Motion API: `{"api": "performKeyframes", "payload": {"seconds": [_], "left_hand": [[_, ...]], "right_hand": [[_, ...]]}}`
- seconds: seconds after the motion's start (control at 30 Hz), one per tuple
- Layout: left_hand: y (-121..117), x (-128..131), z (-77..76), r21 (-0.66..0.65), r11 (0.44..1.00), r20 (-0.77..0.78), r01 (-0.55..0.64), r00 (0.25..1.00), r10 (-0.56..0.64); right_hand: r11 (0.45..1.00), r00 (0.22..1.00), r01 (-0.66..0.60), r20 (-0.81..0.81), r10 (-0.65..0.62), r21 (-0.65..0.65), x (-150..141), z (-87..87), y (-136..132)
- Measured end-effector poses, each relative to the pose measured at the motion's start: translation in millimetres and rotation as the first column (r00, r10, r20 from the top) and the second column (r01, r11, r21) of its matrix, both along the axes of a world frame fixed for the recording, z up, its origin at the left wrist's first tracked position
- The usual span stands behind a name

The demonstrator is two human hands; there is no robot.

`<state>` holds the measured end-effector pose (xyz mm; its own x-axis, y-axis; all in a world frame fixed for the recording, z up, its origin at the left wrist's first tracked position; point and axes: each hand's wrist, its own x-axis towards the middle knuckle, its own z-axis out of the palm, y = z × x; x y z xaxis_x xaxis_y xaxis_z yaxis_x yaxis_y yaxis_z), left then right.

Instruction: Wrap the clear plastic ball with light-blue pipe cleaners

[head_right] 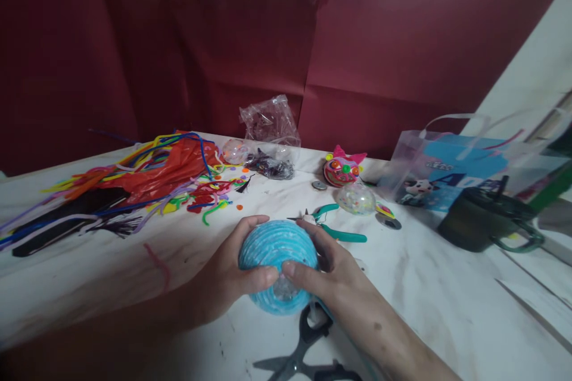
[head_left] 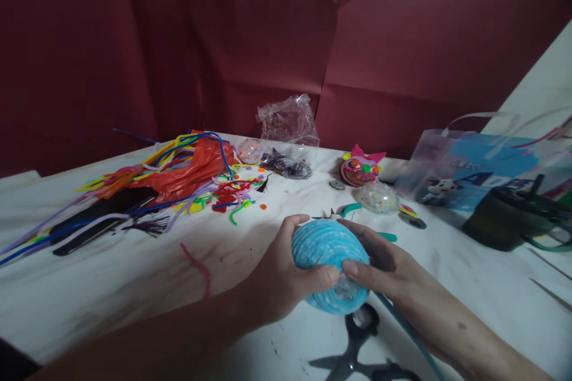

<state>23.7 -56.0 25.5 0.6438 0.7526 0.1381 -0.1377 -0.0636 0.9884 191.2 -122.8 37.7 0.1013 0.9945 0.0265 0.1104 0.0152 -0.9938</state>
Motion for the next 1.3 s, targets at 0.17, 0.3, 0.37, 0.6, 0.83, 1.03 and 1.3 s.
{"api": "performKeyframes", "payload": {"seconds": [0.17,0.3,0.37,0.6,0.83,1.03,1.3], "left_hand": [[4,0,-4.8,-0.013,1.0,-0.067,-0.01,0.998,0.009],[11,1,-12.7,0.029,0.999,-0.078,0.016,0.997,-0.014],[13,0,-13.7,0.033,0.999,-0.069,0.038,0.997,-0.036],[13,-3,-8.2,-0.034,0.992,-0.059,0.125,0.99,-0.127],[9,-3,-2.0,0.016,0.986,-0.117,0.165,0.98,-0.162],[6,-5,0.6,0.003,0.985,-0.139,0.171,0.976,-0.169],[7,-6,-0.7,0.004,0.978,-0.082,0.208,0.975,-0.207]], "right_hand": [[0.999,0.999,-0.022,-0.044,0.021,-0.027,3,2.1,2],[0.997,0.995,-0.053,-0.09,0.048,-0.05,9,3.2,0],[0.997,0.995,-0.049,-0.091,0.044,-0.057,12,4.9,-2],[0.993,0.994,-0.112,-0.027,0.11,-0.048,16,7.9,0],[0.991,0.99,-0.109,0.081,0.115,-0.078,19,3.7,-4],[0.995,0.99,-0.064,0.122,0.074,-0.078,12,-2.1,-1],[0.992,0.986,-0.087,0.136,0.099,-0.095,12,3.0,-3]]}}
